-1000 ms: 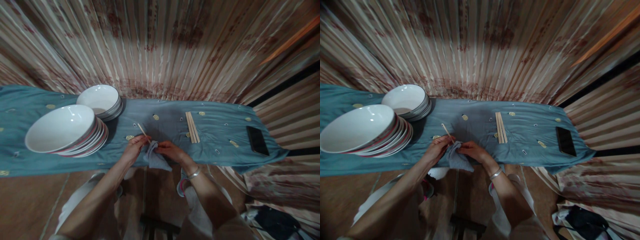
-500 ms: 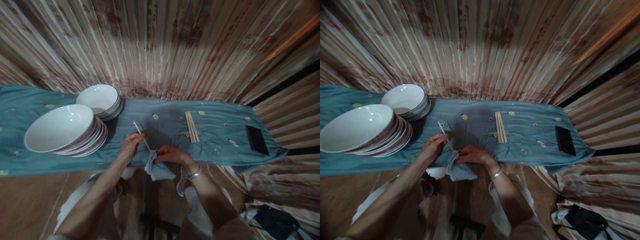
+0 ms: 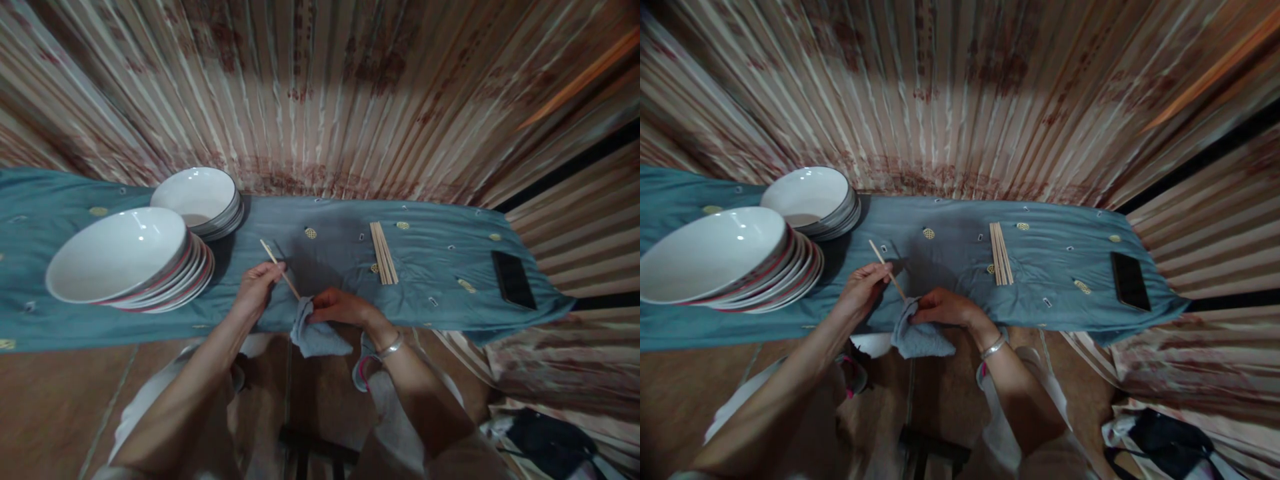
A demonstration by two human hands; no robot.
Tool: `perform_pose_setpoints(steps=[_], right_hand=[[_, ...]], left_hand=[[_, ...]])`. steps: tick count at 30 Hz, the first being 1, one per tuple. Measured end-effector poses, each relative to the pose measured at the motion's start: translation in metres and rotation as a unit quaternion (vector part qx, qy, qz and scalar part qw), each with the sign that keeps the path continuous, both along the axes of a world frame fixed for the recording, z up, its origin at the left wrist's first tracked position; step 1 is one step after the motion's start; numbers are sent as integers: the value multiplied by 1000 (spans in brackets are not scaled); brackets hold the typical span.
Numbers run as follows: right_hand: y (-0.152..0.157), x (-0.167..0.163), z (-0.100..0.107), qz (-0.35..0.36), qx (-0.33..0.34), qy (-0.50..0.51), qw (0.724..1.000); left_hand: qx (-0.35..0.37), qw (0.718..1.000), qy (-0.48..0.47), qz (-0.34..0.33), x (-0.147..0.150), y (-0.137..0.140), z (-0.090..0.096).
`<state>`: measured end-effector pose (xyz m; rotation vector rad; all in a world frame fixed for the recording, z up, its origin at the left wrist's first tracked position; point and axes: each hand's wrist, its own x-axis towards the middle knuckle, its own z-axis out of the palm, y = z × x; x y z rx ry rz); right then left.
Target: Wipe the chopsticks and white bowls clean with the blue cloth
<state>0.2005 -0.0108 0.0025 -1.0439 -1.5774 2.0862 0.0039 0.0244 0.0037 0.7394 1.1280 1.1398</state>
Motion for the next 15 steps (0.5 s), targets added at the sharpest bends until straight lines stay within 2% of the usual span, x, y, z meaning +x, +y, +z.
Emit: perform_pose_setpoints(steps=[6, 15], right_hand=[[-2, 3, 0, 14, -4, -1, 1000], [1, -1, -5, -17, -15, 14, 1000]], left_hand=[[16, 1000, -1, 14, -4, 3, 5], [-6, 999, -5, -40, 7, -5, -9]])
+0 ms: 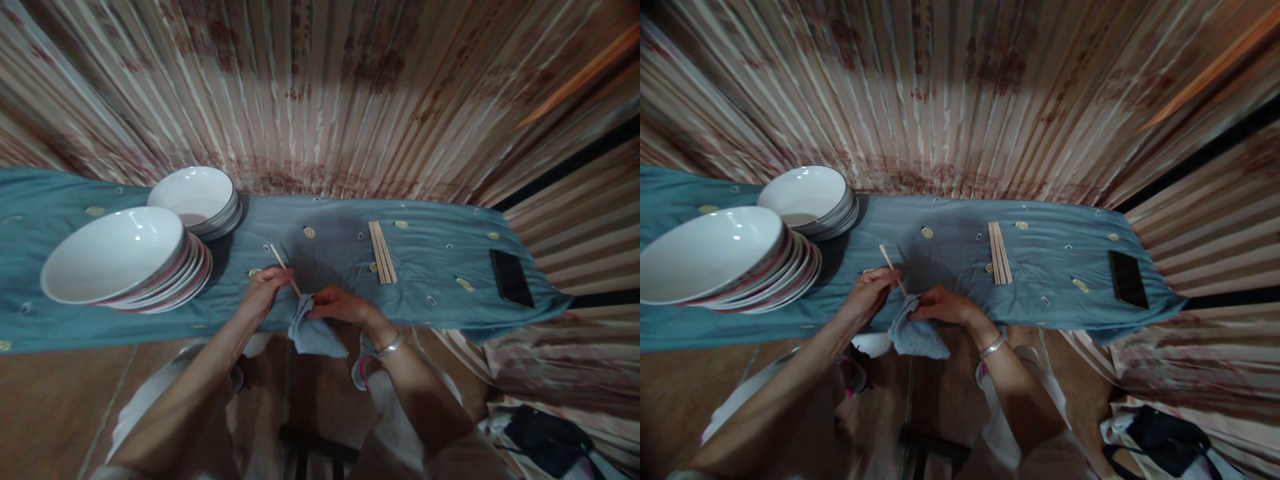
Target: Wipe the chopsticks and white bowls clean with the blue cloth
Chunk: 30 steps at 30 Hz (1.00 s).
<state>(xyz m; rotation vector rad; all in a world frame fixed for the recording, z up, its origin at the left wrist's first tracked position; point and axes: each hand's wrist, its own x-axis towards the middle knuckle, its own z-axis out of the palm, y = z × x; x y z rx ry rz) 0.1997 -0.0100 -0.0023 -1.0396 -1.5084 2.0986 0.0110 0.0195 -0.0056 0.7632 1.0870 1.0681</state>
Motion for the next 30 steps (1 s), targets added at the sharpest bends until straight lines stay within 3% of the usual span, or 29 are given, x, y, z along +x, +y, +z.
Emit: perform_pose_setpoints(steps=[9, 13, 19, 22, 26, 30], right_hand=[[2, -6, -6, -85, 31, -1, 996], [4, -6, -4, -166, 32, 19, 985], [12, -3, -5, -392, 7, 72, 917], [14, -4, -5, -456, -1, 95, 885], [14, -10, -4, -486, -3, 116, 866], [13, -18, -3, -474, -11, 128, 871]], left_hand=[[-18, 997, 34, -71, 13, -14, -2], [4, 999, 26, -38, 13, -14, -1], [65, 994, 89, -21, 9, -11, 0], [65, 992, 102, -46, 11, -14, -1], [51, 987, 85, -123, 18, -19, -3], [50, 984, 79, -153, 23, -20, -6]])
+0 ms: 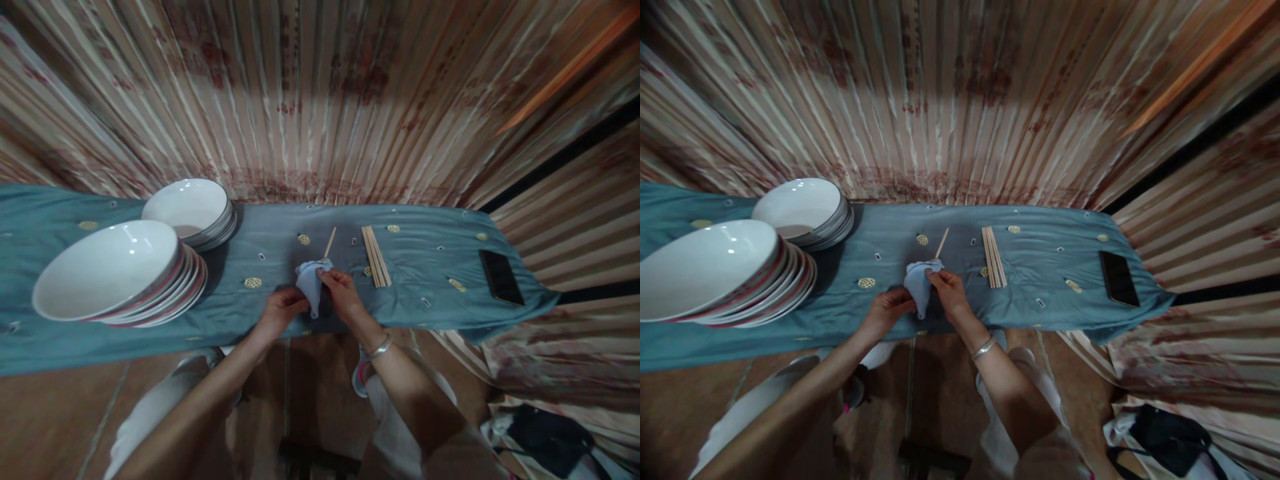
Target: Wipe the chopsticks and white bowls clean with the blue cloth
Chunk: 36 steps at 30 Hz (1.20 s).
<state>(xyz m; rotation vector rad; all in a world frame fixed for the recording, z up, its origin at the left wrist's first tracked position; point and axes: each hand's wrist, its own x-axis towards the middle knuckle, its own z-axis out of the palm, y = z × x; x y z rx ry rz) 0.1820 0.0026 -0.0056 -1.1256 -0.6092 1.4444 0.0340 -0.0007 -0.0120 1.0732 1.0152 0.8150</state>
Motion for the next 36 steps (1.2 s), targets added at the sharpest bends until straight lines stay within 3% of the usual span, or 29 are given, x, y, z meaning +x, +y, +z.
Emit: perform_pose_setpoints(steps=[14, 23, 30, 36], right_hand=[[6, 14, 10, -39, 18, 16, 999], [17, 45, 12, -89, 40, 7, 995], [22, 67, 11, -129, 54, -22, 990], [17, 66, 8, -119, 52, -16, 991]], left_hand=[[-14, 1000, 9, 14, 5, -1, -3], [-55, 997, 7, -53, 8, -8, 3], [-40, 993, 18, -113, 9, -12, 10], [-43, 992, 3, -119, 8, -12, 3]])
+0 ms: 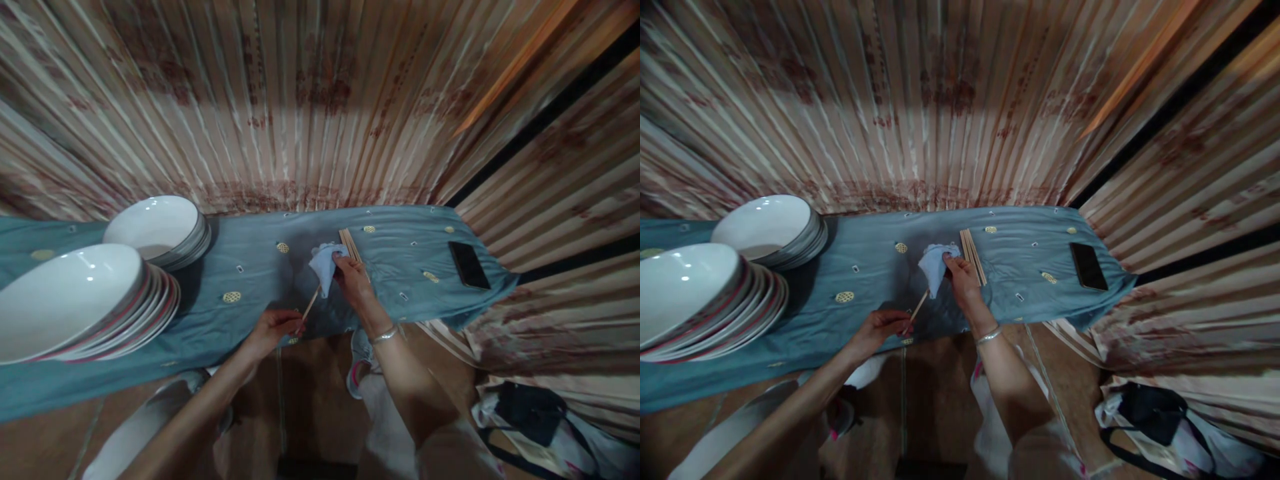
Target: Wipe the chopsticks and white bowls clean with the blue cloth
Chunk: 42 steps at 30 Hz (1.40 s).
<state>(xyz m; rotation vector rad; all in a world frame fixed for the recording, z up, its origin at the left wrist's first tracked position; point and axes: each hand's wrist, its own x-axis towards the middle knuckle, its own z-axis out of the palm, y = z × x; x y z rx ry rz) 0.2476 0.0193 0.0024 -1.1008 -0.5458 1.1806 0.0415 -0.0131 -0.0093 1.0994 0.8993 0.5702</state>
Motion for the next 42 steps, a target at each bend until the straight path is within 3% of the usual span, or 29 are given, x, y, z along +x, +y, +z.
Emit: perform_pose_setpoints(steps=[5, 11, 14, 17, 21, 23, 29, 35, 39, 42], right_hand=[[-10, -14, -1, 37, -20, -10, 999], [-20, -22, -4, 74, -21, -103, 992], [-26, -22, -6, 110, -2, -188, 976], [-33, -19, -8, 127, 18, -308, 943], [-42, -11, -6, 105, 40, -454, 884], [-44, -6, -4, 92, 45, -482, 870], [-37, 20, -2, 36, 9, -441, 897], [-30, 54, -2, -11, 30, -422, 906], [-33, 72, 1, -57, -40, -484, 872], [-37, 82, 4, -41, -73, -548, 832]], left_hand=[[-14, 999, -10, 29, 5, 0, -4], [5, 999, -14, 40, 19, 2, 1], [11, 998, -30, 58, 25, 5, -5], [-11, 994, -32, 101, 32, 7, -13], [-38, 990, -52, 124, 42, 10, -15], [-43, 988, -49, 139, 46, 12, -13], [-29, 985, -26, 169, 64, 18, -6], [1, 990, -16, 143, 91, 32, -2], [23, 992, -15, 121, 115, 44, -3], [27, 992, 7, 122, 132, 50, -6]])
